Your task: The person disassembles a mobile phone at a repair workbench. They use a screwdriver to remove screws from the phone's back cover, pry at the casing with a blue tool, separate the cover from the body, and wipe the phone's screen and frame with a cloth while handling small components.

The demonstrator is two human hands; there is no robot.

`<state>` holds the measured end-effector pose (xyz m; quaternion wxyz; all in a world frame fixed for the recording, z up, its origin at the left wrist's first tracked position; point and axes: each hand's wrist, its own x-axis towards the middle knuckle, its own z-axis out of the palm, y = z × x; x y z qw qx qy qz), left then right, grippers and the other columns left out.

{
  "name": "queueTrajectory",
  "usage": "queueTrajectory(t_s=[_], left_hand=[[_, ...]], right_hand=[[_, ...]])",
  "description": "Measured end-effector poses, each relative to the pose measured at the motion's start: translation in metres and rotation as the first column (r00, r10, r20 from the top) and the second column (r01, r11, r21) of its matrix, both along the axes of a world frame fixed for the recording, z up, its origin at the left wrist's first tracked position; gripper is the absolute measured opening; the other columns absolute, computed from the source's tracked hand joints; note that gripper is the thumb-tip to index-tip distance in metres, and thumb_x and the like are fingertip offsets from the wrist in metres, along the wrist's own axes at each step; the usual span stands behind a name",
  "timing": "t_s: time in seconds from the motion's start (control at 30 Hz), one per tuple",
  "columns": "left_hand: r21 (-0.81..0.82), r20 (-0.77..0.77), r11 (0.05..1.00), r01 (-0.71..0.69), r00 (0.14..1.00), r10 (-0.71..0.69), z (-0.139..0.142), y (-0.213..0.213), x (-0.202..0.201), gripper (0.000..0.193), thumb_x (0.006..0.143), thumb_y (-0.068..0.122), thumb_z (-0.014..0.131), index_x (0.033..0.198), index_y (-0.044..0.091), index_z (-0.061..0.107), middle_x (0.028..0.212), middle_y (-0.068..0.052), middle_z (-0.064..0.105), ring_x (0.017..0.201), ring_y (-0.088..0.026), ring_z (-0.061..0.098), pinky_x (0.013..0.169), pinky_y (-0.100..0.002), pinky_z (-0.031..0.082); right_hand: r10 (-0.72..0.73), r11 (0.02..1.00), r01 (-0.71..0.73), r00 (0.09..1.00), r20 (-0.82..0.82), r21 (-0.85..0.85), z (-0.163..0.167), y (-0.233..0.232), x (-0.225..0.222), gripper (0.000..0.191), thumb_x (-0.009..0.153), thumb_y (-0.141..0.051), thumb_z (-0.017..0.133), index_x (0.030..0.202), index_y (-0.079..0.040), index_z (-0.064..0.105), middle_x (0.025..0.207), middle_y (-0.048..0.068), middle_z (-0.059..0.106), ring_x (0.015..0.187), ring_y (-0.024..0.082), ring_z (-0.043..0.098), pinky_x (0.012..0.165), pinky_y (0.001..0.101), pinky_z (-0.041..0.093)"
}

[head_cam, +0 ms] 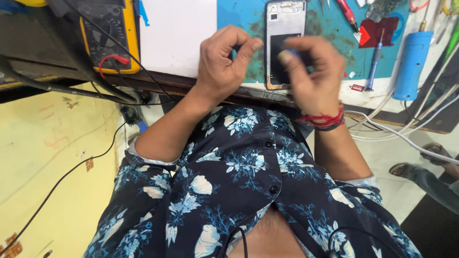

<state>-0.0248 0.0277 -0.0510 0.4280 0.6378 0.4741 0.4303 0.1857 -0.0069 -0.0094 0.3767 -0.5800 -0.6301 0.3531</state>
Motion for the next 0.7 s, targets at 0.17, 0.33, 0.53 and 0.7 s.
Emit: queueTrajectory(t_s=[0.17,0.33,0.53,0.7], left_hand=[[0.249,-0.404,0.951,0.185,0.912,-0.071,0.002,-0.003,-0.007,0.055,0.09,0.05,0.082,0.109,0.003,0.063,0.119,-0.014,0.069,0.116,-0.032,0.061,0.105,-0.05,0.036],[0.126,-0.582,0.925,0.359,0.781,-0.224,0.001,-0.007,0.002,0.128,0.074,0.077,0.082,0.158,-0.005,0.032,0.161,-0.02,0.04,0.15,-0.033,0.033,0.125,-0.061,0.007],[0.105,-0.634,0.906,0.411,0.729,-0.257,0.0,-0.004,-0.006,0.129,0.068,0.077,0.082,0.157,-0.004,0.035,0.162,-0.02,0.038,0.152,-0.033,0.03,0.123,-0.064,0.002],[0.112,-0.628,0.906,0.407,0.736,-0.253,0.0,-0.005,-0.007,0.124,0.07,0.077,0.082,0.155,-0.004,0.042,0.161,-0.019,0.04,0.152,-0.032,0.03,0.124,-0.064,0.005]], right_hand=[[-0.155,0.977,0.073,0.891,0.426,0.203,-0.003,0.007,0.014,0.011,0.104,0.003,0.071,0.114,0.001,0.069,0.107,0.015,0.072,0.096,0.032,0.072,0.084,0.0386,0.056],[-0.124,0.99,0.089,0.922,0.367,0.112,-0.007,-0.008,0.003,0.009,0.104,-0.001,0.074,0.112,-0.001,0.069,0.102,0.015,0.073,0.091,0.032,0.073,0.081,0.0396,0.055],[-0.032,0.969,-0.064,0.926,0.376,0.24,-0.008,0.019,0.002,0.01,0.101,0.001,0.078,0.109,-0.003,0.072,0.103,0.012,0.072,0.096,0.032,0.071,0.085,0.0405,0.054],[-0.028,0.951,-0.122,0.882,0.47,0.285,-0.015,0.058,-0.011,0.01,0.098,0.0,0.077,0.104,-0.007,0.073,0.099,0.012,0.067,0.098,0.035,0.064,0.083,0.0457,0.048]])
